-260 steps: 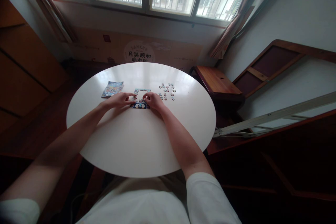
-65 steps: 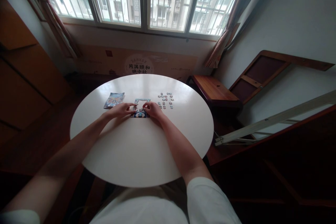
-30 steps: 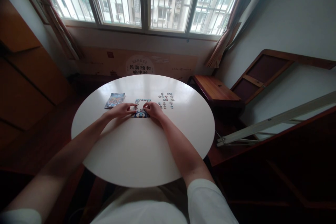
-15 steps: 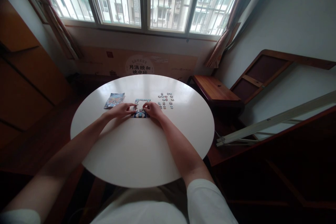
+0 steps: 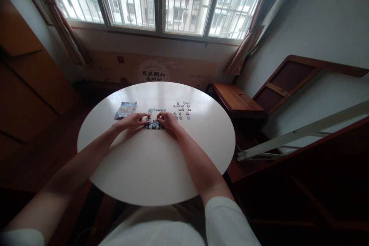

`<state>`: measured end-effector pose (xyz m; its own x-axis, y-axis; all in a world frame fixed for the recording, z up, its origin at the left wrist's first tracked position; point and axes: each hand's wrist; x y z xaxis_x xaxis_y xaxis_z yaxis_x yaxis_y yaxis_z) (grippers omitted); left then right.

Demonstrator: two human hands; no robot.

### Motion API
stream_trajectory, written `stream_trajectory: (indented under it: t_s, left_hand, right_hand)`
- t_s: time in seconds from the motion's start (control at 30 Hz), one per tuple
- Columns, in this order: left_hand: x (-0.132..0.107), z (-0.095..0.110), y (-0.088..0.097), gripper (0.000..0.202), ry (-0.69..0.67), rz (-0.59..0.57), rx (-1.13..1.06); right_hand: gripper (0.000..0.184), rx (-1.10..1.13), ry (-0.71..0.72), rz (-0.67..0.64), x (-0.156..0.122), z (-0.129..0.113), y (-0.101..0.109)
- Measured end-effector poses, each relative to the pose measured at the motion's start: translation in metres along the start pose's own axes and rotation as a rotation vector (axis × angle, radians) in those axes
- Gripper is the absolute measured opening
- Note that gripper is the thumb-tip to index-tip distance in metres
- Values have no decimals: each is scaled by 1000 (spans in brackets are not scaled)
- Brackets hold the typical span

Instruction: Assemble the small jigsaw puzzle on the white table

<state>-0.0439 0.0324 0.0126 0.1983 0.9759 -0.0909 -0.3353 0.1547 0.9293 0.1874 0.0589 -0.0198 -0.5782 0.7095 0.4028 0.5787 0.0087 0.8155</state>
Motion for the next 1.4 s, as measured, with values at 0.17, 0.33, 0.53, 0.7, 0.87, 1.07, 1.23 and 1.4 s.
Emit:
stream_trajectory:
  t_s: [0.17, 0.33, 0.53, 0.7, 0.87, 1.07, 1.23, 1.4]
  left_hand:
    - [1, -2, -1, 66, 2, 4, 1]
    - [2, -2, -1, 65, 0, 4, -3]
    - [1, -1, -1, 65, 5, 6, 1]
    - [2, -3, -2, 66, -6, 3, -3]
    - [1, -2, -1, 65, -9, 5, -9]
    - [4, -5, -4, 65, -1, 6, -14]
    - [4, -6, -5, 65, -7, 7, -16]
    - [2, -3, -2, 64, -3, 7, -15]
  right_hand:
    - [20, 9, -1, 0, 0, 1, -1]
    - [20, 13, 3, 5, 0, -1, 0]
    - [20, 11, 2, 2, 0, -3, 2]
    - [21, 10, -4, 2, -1, -3, 2]
    - [21, 6, 5, 5, 0, 0, 0]
    - [20, 15, 8, 13, 0, -1, 1]
    - [20, 7, -4, 0, -1, -5, 3]
    - [21, 9, 3, 0, 0, -4, 3]
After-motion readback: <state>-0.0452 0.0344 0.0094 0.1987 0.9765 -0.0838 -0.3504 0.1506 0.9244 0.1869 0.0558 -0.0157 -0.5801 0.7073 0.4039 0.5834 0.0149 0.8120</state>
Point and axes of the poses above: each hand's wrist, its own x-axis towards the middle knuckle, its own y-axis out of the back of the hand, z = x × y, and after that the axes turned 14 degrees about y, right-handed
